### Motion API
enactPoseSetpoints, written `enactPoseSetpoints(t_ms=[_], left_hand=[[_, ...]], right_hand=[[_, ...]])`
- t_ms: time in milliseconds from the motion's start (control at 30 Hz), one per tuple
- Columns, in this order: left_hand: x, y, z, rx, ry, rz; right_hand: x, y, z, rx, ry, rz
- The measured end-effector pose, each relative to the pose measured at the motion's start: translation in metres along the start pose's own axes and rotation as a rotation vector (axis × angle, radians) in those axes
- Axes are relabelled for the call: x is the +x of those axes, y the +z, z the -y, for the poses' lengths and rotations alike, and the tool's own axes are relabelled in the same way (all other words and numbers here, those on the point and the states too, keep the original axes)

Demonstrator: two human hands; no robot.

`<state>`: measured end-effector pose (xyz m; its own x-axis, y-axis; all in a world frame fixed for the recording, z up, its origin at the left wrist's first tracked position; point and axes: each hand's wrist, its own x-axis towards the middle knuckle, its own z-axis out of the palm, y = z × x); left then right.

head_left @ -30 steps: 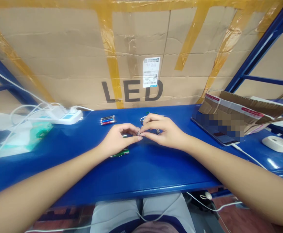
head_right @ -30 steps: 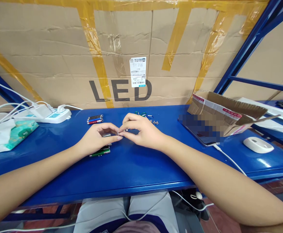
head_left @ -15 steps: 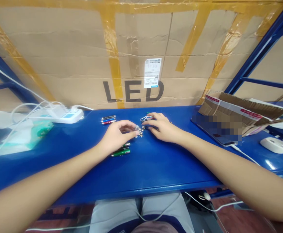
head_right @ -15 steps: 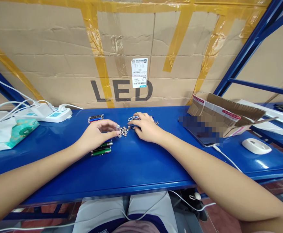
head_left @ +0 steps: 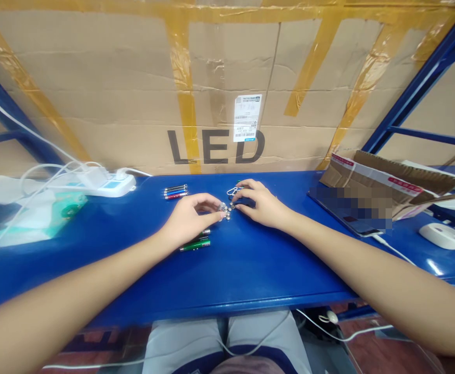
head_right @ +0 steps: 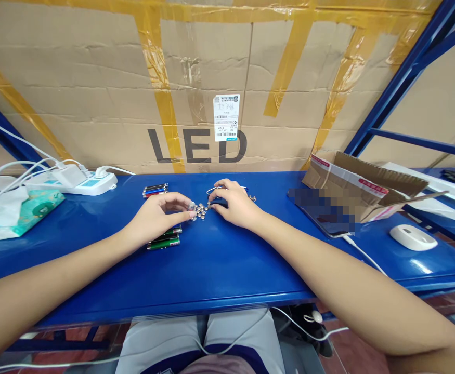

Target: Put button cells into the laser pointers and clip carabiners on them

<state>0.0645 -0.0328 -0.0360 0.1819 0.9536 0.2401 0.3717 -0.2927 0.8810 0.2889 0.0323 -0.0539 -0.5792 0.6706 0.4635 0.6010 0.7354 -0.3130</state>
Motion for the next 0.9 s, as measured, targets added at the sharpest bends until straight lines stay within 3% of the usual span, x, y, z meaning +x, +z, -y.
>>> enactPoseSetpoints(t_ms=[900], left_hand=[[-0.0010,-0.0003,-0.0007,0.025,-0.004,0.022]], right_hand=[[0.0021,0.0058,-0.0051,0.099,0.052,0.025]])
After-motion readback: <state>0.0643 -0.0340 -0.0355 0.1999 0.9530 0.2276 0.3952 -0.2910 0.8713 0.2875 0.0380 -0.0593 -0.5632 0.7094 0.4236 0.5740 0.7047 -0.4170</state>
